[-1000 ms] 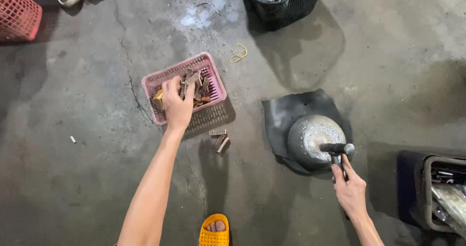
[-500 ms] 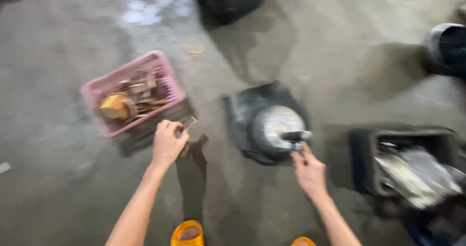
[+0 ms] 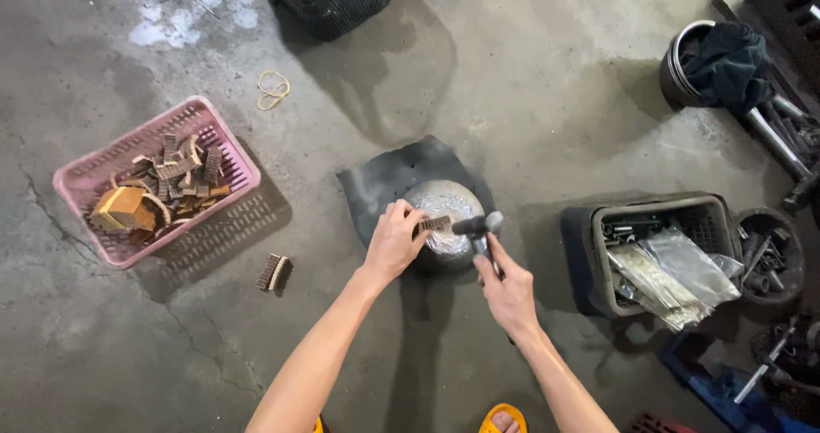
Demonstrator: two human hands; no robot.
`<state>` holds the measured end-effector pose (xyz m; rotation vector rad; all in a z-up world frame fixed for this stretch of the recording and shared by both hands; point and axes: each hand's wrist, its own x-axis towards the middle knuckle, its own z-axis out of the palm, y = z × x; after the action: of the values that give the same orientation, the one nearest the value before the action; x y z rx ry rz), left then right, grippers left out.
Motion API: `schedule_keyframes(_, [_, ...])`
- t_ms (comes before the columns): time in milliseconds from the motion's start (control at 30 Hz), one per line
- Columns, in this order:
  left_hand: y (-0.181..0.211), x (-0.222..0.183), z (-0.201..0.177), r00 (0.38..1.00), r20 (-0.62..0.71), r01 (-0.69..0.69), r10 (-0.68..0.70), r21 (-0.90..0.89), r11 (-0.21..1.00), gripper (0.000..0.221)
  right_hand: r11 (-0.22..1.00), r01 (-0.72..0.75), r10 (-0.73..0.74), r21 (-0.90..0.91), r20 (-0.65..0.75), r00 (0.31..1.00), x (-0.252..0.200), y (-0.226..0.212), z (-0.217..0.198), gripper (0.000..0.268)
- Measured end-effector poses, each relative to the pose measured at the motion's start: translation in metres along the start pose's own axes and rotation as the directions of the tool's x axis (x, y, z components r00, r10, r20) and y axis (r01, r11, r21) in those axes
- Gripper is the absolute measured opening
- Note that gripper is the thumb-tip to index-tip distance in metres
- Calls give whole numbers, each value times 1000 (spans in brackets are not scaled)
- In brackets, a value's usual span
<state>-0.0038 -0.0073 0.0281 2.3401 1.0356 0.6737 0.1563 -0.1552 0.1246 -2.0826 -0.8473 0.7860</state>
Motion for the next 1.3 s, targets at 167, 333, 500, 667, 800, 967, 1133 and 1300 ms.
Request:
schedule_keyframes(167, [-4, -5, 5, 991, -54, -121, 121, 1, 993, 20, 980, 155, -152, -124, 38, 988, 4, -8, 3, 43])
schedule_keyframes(333, [-3, -4, 5, 991, -79, -107, 105, -24, 994, 19, 898, 422, -429, -122, -35, 903, -1, -27, 3, 42])
schedule_keyframes(500, [-5, -3, 3, 994, -45, -101, 100, -10, 995, 17, 786, 589, -605, -185, -41, 795, 10, -1, 21, 37])
schedule_keyframes(667, [-6, -4, 9, 986, -105, -130, 130, 6, 991, 19, 867, 452, -437, -207, 117, 892, 13, -33, 3, 44])
schedule_keyframes(800, [-7, 1, 5, 973, -131, -189, 193, 36, 981, 19, 836, 508, -526, -208, -39, 850, 9, -20, 11, 43])
schedule_keyframes(967, [-13, 8, 10, 961, -146, -232, 236, 47, 972, 21, 821, 510, -499, -256, 114, 859, 23, -15, 8, 44])
schedule_keyframes(1133, [-12, 2, 9, 957, -126, -255, 263, 74, 964, 13, 881, 419, -424, -220, 27, 905, 10, -23, 6, 43])
schedule_keyframes(1300, [-11, 5, 10, 956, -94, -269, 277, 90, 959, 14, 797, 490, -478, -353, 125, 869, 16, -14, 10, 50])
